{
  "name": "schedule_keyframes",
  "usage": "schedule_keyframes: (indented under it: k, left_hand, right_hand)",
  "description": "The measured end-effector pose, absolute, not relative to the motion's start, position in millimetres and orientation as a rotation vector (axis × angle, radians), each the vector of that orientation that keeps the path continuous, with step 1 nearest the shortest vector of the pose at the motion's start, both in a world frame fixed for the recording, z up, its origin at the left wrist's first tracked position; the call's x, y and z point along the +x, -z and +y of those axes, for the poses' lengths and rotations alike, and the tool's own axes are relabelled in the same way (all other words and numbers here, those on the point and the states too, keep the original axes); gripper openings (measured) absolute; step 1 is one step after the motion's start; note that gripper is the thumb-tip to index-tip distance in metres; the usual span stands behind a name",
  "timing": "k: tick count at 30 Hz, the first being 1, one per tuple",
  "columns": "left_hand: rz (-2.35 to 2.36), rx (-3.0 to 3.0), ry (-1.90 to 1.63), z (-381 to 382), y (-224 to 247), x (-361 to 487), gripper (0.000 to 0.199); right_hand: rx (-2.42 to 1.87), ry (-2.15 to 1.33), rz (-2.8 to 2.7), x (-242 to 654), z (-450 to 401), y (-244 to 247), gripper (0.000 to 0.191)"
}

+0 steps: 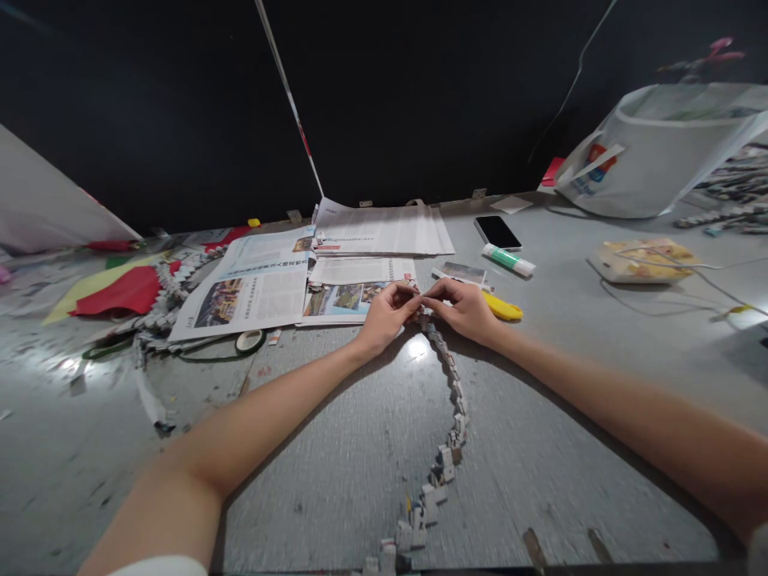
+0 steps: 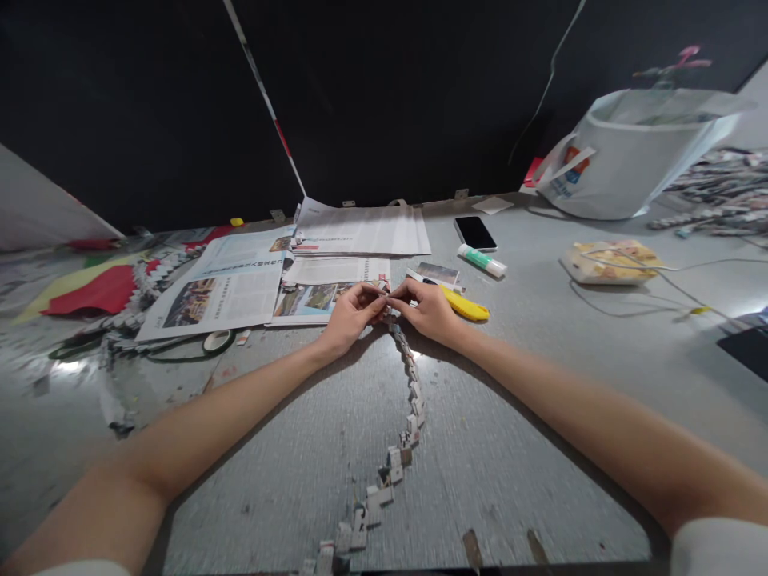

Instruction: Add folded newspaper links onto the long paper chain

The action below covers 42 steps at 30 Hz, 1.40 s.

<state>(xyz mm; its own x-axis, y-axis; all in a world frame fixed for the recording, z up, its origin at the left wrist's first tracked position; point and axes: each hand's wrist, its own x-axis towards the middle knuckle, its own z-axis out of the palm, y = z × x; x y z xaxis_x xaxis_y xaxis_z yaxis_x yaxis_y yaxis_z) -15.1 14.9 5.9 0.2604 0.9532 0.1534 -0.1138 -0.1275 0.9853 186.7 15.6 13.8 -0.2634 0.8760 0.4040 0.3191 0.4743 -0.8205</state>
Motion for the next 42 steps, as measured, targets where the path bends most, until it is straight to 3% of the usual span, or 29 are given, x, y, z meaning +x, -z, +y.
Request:
schedule_keyframes:
  k: [6,19,27,42]
  left_hand:
    - [0.894,1.298,-1.157,16.4,-5.5,-16.1,0.045]
    - [0.849,1.302,-1.190,19.0,-3.7,-16.5,0.053]
    - [0.836,1.308,-1.189,18.5,-3.8,-17.2,0.051]
    - [0.877,1.319,-1.159,19.0,-2.1,-17.2,0.053]
  right_hand:
    - [-0.940,-0.848,-1.827,187.2,16.2,-9.7,0.029]
    - [-0.947,-0.949,-1.734,188.6,22.3,-1.8,0.033]
    - [-1.004,-0.831,-1.787,188.5,21.9,-5.4,0.026]
    - [-1.000,-0.677,-1.878,190.2,22.7,-4.6,0.035]
